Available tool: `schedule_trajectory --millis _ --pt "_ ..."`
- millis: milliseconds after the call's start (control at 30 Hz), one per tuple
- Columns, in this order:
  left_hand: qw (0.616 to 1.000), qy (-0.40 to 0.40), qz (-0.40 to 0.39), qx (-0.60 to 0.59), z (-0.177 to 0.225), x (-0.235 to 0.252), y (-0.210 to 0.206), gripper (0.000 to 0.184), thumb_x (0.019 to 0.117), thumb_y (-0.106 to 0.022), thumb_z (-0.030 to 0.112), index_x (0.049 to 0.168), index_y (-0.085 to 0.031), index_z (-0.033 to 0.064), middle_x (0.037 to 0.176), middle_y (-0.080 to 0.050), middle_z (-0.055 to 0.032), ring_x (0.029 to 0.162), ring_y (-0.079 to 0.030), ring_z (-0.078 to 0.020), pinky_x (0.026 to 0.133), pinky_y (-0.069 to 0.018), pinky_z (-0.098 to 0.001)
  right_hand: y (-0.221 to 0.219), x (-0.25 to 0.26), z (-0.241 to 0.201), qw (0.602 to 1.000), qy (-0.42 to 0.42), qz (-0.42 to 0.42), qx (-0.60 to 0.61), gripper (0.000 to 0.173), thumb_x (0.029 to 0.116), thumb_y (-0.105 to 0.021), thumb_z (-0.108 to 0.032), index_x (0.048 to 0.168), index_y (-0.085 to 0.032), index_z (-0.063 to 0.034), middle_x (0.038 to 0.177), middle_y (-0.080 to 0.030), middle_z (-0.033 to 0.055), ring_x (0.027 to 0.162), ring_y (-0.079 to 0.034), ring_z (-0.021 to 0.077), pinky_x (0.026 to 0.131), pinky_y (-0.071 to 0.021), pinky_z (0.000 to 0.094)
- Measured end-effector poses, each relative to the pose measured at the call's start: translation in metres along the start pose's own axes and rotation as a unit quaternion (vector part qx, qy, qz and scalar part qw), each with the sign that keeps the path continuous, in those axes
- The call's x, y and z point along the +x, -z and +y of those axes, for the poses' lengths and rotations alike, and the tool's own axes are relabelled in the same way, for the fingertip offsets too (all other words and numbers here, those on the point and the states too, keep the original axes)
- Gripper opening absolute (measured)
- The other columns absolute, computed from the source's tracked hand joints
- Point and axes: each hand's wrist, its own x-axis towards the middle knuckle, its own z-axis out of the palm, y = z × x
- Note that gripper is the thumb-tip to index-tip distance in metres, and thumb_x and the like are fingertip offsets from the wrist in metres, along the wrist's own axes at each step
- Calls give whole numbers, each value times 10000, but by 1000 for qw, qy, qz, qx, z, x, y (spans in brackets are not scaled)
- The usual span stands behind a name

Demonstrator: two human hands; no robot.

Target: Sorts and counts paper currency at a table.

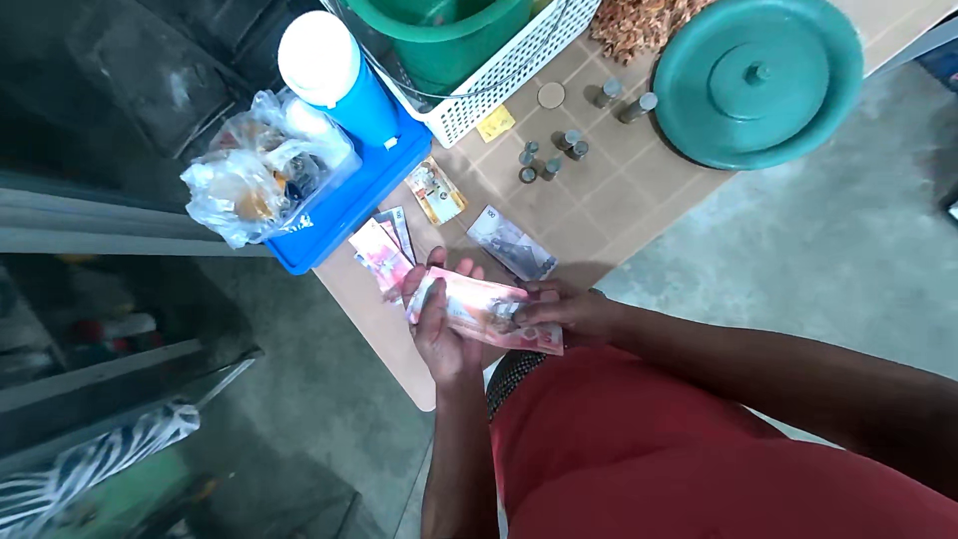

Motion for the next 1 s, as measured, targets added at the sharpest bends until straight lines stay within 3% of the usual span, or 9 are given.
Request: schedule_trajectory --millis 100,167,267,333,400,467,600,900,1000 --pt "999 29 -8 -14 -5 7 5 344 1025 -475 92 1340 -566 199 1321 -654 -53 1166 -666 -219 946 -580 -396 -6 3 -4 999 32 38 -3 107 959 -594 -48 1050 -635 -86 862 -727 26 727 -704 100 636 -603 262" --pt "997 75 5 24 -19 -5 1 302 985 -591 199 1285 -607 162 1266 -686 -73 1144 -674 -211 923 -586 -397 -7 7 -1 996 53 74 -13 85 952 -608 -49 1028 -633 -77 849 -722 33 726 -701 109 654 -603 274" --pt "990 106 38 86 -40 -23 -6 258 1042 -494 161 1249 -620 74 1085 -749 -124 983 -739 -242 844 -621 -416 4 1 -4 976 82 80 -185 159 996 -614 -131 1108 -660 -28 883 -712 24 764 -693 85 712 -608 276" --pt "983 107 85 121 -35 -20 1 287 1085 -355 125 1216 -602 60 988 -750 -84 893 -745 -204 793 -633 -386 31 -11 -14 907 130 132 -377 228 1037 -583 -178 1136 -682 1 915 -706 55 777 -671 87 725 -586 282" --pt "977 80 122 154 -23 -14 15 305 1087 -322 85 1177 -608 33 953 -755 -76 858 -748 -188 766 -637 -370 85 -25 -33 794 164 257 -527 270 1033 -589 -155 1193 -665 48 1093 -702 193 978 -693 267 882 -576 438" --pt "971 61 158 169 -10 -11 24 286 1089 -328 67 1114 -607 12 924 -751 -90 828 -748 -194 747 -641 -370 155 -38 -61 679 150 369 -616 389 1024 -600 -175 1307 -592 92 1332 -584 316 1250 -571 467 1066 -453 608" --pt "961 66 202 175 -5 -15 36 248 1092 -363 60 1097 -604 4 912 -751 -99 812 -751 -200 750 -639 -360 248 -61 -86 561 64 461 -684 618 999 -625 -389 1478 -496 -20 1528 -398 337 1393 -338 613 1023 -271 824" --pt "969 126 137 163 -41 -30 32 224 1035 -414 6 1098 -628 -13 935 -753 -128 826 -749 -210 746 -635 -368 299 -90 -138 572 5 461 -678 491 1054 -575 -301 1459 -534 -26 1540 -381 342 1353 -351 660 956 -295 865" --pt "969 121 126 174 -47 -26 28 167 997 -487 -22 1082 -631 -11 927 -749 -130 818 -743 -211 743 -633 -369 264 -81 -154 597 38 461 -656 476 1052 -571 -227 1408 -531 86 1479 -397 412 1353 -356 654 1048 -284 805"
